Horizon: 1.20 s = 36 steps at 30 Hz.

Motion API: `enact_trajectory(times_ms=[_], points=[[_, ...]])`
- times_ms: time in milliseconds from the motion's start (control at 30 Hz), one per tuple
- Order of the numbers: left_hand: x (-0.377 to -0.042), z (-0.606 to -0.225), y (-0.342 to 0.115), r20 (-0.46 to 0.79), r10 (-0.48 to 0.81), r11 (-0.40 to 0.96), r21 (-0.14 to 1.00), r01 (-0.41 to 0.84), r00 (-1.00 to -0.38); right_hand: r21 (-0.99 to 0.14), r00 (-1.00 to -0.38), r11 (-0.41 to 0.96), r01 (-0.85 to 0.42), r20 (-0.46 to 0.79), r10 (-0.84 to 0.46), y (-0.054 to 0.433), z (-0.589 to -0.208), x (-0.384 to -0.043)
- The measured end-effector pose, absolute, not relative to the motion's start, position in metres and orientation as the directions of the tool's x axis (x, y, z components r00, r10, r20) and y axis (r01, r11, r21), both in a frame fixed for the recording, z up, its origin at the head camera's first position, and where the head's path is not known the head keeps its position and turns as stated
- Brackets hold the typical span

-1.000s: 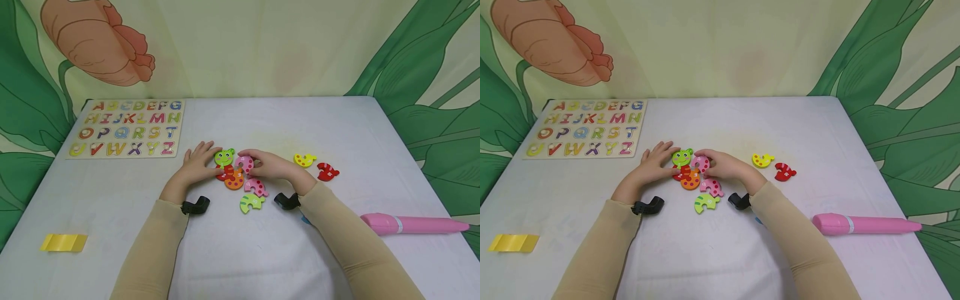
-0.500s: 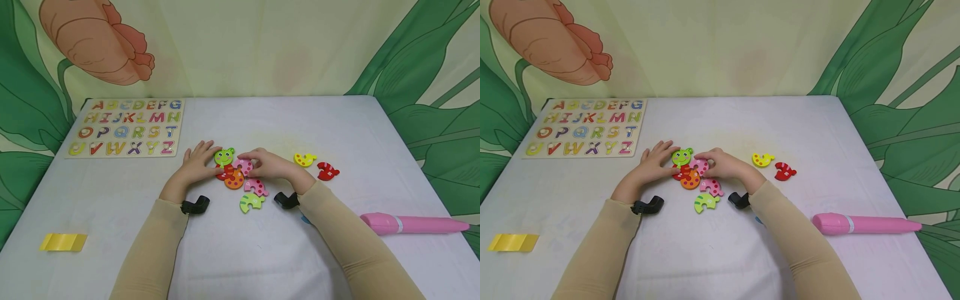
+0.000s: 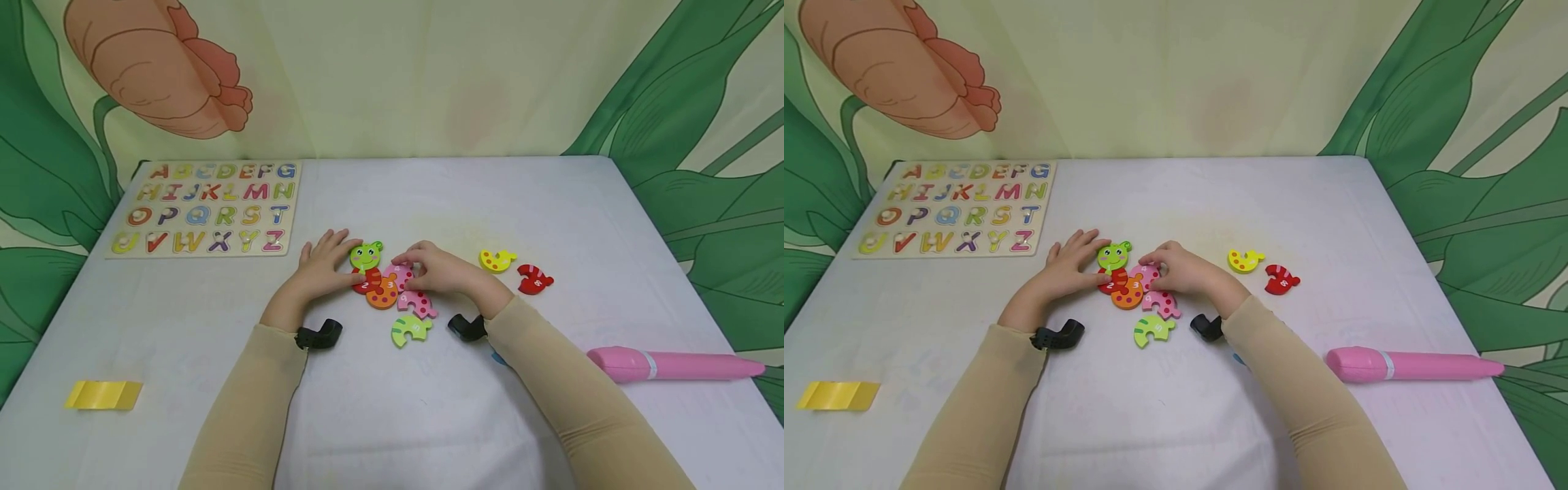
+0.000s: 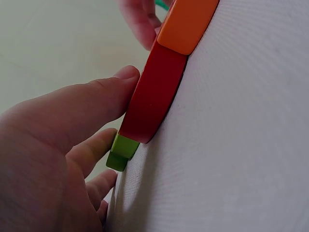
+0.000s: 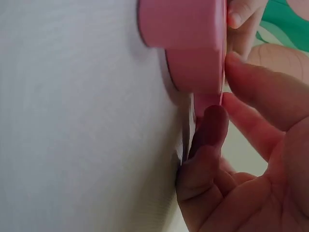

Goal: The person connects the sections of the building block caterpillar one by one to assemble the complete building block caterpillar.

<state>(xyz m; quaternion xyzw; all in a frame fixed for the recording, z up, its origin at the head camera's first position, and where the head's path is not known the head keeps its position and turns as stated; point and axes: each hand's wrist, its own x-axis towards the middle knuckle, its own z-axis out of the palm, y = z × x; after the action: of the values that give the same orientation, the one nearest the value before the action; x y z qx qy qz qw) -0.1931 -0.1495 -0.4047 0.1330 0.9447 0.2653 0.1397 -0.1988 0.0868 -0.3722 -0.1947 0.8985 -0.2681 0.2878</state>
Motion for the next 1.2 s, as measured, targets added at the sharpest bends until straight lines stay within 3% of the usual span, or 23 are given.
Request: enact_trajectory(times_ms=[233,600,967,1200], points=[[-0.194,-0.405,-0.150,-0.191,0.326,0.825,0.537,0.179,-0.926,-0.601,-0.768,0.758,-0.253,-0.352,-0.536,0.089,-0.363,-0.184],[-0.193,-0.405,-0.150,-0.195,0.325,0.824,0.538,0.176,-0.925,-0.566,-0.587,0.654,-0.502,-0.333,-0.738,0.101,-0.362,-0.147],[-0.193,-0.406,-0.150,-0.189,0.324,0.819,0.546,0.175,-0.927,-0.514,-0.564,0.698,-0.498,-0.419,-0.711,0.100,-0.362,-0.143],[-0.195,-0.407,-0.150,-0.182,0.331,0.823,0.535,0.189,-0.926,-0.523,-0.573,0.689,-0.501,-0.397,-0.717,0.101,-0.360,-0.142]])
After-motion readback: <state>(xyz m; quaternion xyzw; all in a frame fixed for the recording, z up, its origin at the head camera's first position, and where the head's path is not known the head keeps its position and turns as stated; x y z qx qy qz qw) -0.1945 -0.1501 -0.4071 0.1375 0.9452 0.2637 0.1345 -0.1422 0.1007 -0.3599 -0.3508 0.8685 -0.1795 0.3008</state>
